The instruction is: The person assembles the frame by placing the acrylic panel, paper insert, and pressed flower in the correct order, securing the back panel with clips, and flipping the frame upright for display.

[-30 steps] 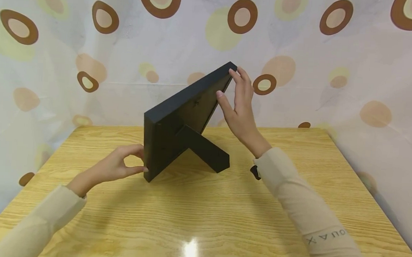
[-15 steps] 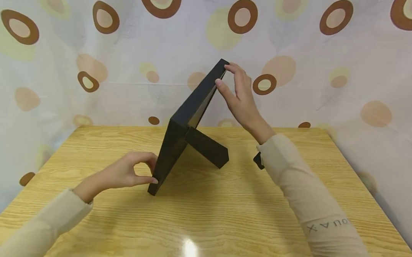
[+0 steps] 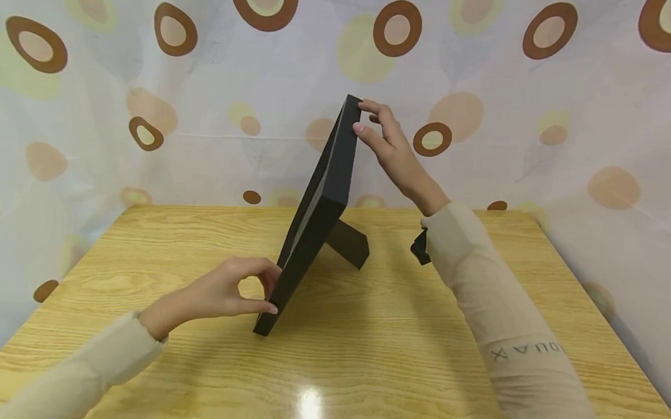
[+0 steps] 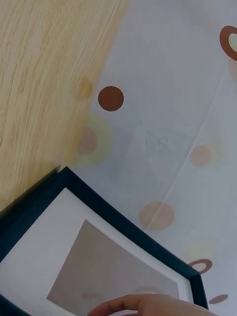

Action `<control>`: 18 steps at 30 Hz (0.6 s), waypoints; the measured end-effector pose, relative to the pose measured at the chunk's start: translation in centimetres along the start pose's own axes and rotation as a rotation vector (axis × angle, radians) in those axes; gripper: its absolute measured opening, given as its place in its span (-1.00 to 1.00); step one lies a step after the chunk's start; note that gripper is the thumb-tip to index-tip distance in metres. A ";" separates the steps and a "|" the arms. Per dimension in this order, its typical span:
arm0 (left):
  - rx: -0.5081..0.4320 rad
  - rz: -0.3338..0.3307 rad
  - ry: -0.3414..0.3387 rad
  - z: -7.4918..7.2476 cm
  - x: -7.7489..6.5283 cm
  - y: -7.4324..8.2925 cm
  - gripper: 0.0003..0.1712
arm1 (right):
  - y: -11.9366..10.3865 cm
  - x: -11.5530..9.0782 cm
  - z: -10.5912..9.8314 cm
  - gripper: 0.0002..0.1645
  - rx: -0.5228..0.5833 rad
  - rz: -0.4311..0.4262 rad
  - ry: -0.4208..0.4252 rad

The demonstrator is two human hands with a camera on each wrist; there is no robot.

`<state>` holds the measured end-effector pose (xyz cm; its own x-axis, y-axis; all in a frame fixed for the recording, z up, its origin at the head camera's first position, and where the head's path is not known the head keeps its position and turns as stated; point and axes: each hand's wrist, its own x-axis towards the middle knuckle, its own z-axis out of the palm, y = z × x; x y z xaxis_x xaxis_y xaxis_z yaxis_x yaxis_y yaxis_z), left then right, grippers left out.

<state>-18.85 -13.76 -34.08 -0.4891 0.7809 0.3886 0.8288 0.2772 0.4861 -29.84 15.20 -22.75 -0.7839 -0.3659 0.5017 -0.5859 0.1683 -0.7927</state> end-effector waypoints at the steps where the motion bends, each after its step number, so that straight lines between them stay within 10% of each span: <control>1: 0.003 0.006 0.002 0.2 0.1 0.1 -0.54 | 0.0 0.1 -0.1 -0.43 0.010 0.005 -0.011; 18: 0.070 0.048 -0.022 1.5 1.7 1.7 -0.48 | -0.2 0.2 -1.1 -0.43 0.069 0.038 -0.113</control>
<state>-17.89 -11.15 -33.77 -0.4431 0.8058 0.3928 0.8684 0.2771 0.4112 -30.08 16.11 -22.13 -0.7744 -0.4624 0.4319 -0.5380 0.1218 -0.8341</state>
